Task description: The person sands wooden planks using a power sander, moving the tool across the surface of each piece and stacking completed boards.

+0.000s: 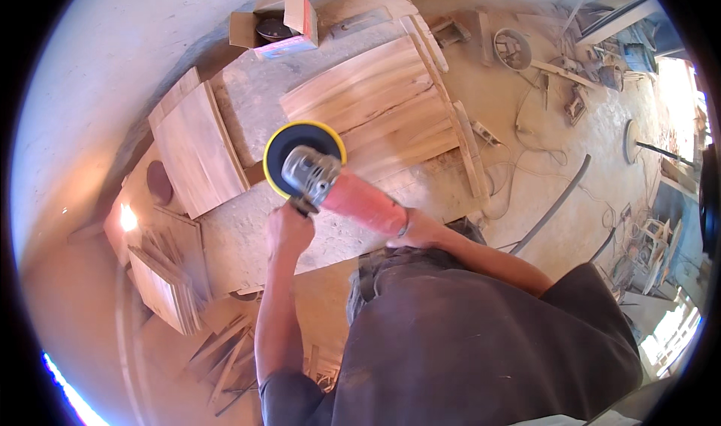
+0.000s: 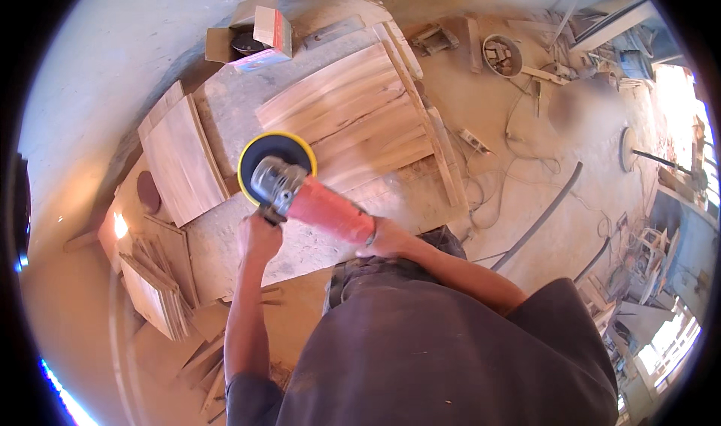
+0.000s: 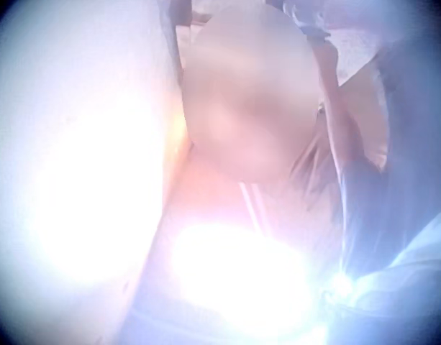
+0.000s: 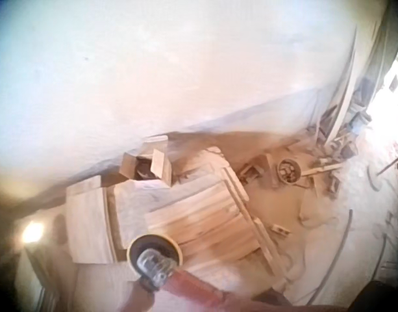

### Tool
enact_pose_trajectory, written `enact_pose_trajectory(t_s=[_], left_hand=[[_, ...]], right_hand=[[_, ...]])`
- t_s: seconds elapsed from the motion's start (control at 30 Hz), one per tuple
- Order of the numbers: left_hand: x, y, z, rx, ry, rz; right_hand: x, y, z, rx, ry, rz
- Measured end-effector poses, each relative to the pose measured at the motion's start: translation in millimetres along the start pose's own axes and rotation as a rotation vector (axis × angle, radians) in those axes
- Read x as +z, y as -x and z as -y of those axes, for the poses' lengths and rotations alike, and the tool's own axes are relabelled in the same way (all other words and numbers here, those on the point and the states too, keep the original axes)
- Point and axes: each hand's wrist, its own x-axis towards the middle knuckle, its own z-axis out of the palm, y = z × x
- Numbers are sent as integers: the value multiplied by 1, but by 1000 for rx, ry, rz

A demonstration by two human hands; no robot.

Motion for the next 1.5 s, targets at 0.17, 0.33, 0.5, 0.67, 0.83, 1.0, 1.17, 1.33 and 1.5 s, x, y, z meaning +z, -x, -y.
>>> enact_pose_trajectory(t_s=[0.17,0.33,0.5,0.67,0.83,1.0,1.17,1.33,1.5], left_hand=[[6,-55,-82,151,16,75],[20,-67,-125,140,46,152],[22,-78,-110,-15,190,53],[-7,-108,-77,-88,167,-43],[-24,-134,-60,-106,99,-71],[-37,-143,-104,17,70,0],[-8,-134,-156,219,114,111],[-8,-131,-130,108,116,105],[-41,-136,-55,-119,77,-19]], right_hand=[[-65,9,-18,224,524,-174],[-122,23,6,349,285,-330],[-120,0,29,282,300,-282],[-113,-53,79,470,367,-139],[-116,-81,109,526,331,-80],[-127,-62,95,696,174,-201],[-149,-1,25,562,30,-336],[-128,-12,37,531,63,-296],[-85,-77,117,469,154,-171]])
